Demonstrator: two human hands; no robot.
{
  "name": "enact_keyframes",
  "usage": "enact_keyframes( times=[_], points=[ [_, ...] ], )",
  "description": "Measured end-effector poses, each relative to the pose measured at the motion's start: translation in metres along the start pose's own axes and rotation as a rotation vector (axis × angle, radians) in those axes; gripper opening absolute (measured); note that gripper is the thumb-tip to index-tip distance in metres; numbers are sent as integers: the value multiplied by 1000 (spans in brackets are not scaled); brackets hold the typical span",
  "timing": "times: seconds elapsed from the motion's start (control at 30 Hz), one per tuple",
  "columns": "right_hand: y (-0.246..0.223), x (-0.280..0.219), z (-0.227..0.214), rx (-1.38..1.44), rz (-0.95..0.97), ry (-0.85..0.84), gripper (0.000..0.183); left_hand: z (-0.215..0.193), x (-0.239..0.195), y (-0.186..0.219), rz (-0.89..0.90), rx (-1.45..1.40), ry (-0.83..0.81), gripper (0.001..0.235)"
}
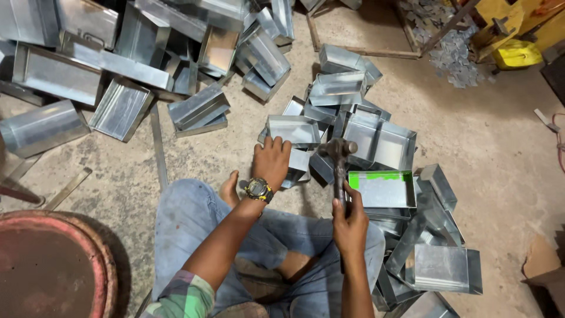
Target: The person uses a hammer to flatten and refine the edges of several galvanized metal boxes while sitting on the floor. They handle each box individually, using the hammer to strike the internal and external corners and edges of the metal containers.
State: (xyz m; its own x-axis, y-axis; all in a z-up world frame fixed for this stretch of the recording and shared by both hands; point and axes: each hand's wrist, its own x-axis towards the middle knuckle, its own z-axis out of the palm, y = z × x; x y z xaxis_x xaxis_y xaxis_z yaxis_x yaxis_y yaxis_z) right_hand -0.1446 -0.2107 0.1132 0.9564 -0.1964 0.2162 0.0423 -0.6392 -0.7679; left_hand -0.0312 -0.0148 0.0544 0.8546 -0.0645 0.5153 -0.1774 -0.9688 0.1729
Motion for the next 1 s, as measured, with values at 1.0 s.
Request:
enact_keyframes(
  times=[1.0],
  points=[
    [12, -15, -11, 692, -342, 140, 49, 25, -19, -8, 1, -77, -309, 51]
  ],
)
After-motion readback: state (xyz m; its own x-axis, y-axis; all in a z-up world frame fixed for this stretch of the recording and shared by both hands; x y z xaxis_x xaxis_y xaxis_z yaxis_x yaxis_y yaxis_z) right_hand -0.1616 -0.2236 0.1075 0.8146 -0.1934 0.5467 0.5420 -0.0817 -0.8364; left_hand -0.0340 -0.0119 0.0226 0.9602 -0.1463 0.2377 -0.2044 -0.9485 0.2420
